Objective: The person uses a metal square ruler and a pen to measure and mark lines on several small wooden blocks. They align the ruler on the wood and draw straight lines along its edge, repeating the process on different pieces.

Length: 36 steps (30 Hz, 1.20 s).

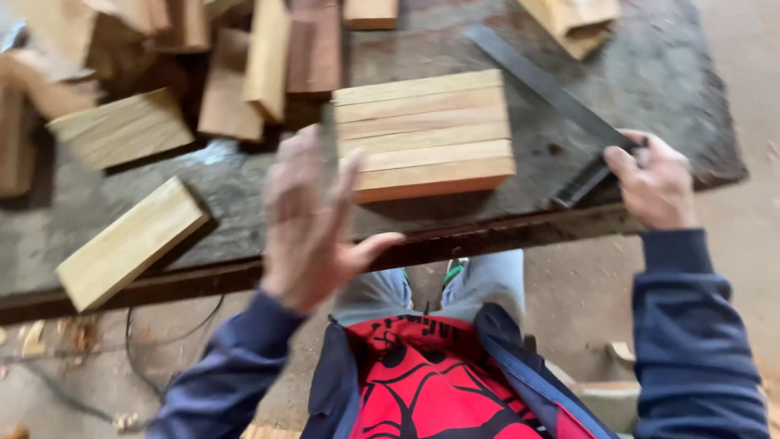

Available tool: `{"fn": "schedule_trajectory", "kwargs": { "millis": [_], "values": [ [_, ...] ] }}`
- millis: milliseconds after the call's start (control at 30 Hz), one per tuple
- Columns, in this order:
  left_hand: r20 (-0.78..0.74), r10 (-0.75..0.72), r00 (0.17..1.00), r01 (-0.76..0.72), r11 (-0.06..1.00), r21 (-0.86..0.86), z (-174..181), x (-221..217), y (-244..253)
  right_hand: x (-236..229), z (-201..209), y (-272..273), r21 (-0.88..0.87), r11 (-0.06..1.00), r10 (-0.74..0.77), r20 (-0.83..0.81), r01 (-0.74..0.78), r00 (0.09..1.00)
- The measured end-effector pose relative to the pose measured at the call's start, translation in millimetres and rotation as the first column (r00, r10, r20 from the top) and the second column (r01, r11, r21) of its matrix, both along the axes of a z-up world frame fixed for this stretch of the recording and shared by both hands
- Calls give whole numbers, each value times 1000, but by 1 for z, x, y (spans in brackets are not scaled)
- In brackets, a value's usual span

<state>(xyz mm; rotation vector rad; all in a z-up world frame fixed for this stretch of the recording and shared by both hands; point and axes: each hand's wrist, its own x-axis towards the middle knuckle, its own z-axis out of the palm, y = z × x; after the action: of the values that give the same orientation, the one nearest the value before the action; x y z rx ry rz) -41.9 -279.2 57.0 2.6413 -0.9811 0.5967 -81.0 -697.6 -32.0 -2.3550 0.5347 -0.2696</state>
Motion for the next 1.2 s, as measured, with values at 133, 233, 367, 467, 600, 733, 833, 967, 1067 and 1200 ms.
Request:
{"fn": "schedule_trajectory", "kwargs": {
  "millis": [133, 233, 367, 467, 600, 733, 833, 967, 1067, 1200],
  "values": [
    [-92, -120, 989, 133, 980, 151, 6, 40, -66, 0, -4, 3, 241, 971, -21, 68, 4, 997],
    [-418, -61, 906, 236, 895, 379, 7, 78, -87, -6, -4, 2, 208, 978, -22, 75, 6, 997],
    [-429, -77, 900, 262, 882, 391, -10, 105, -89, -7, 5, 4, 59, 998, -4, 81, -1, 997],
    [-377, -92, 922, 234, 906, 352, -7, 99, -86, -10, 2, 11, 263, 965, -72, 172, 25, 983],
    [-303, -131, 944, 237, 908, 345, -16, 113, -91, -28, 15, 24, 761, 649, -360, 288, 17, 887],
    [-369, -41, 928, 203, 887, 414, -12, 150, -115, -61, 6, 14, 813, 556, -397, 444, -174, 803],
    [-312, -36, 949, 169, 896, 410, -11, 169, -135, -98, 0, 14, 827, 554, -551, 453, -100, 700],
    [-413, -16, 911, 147, 946, 288, 5, 151, -135, -149, 10, 30, 828, 560, -674, 468, -18, 571],
    [-253, -10, 967, 92, 945, 313, 3, 112, -123, -191, -10, 30, 754, 638, -719, 510, 156, 472],
    [2, -95, 995, 90, 950, 298, -37, 77, -101, -195, 23, 49, 581, 566, -817, 490, 586, 304]
  ]
}}
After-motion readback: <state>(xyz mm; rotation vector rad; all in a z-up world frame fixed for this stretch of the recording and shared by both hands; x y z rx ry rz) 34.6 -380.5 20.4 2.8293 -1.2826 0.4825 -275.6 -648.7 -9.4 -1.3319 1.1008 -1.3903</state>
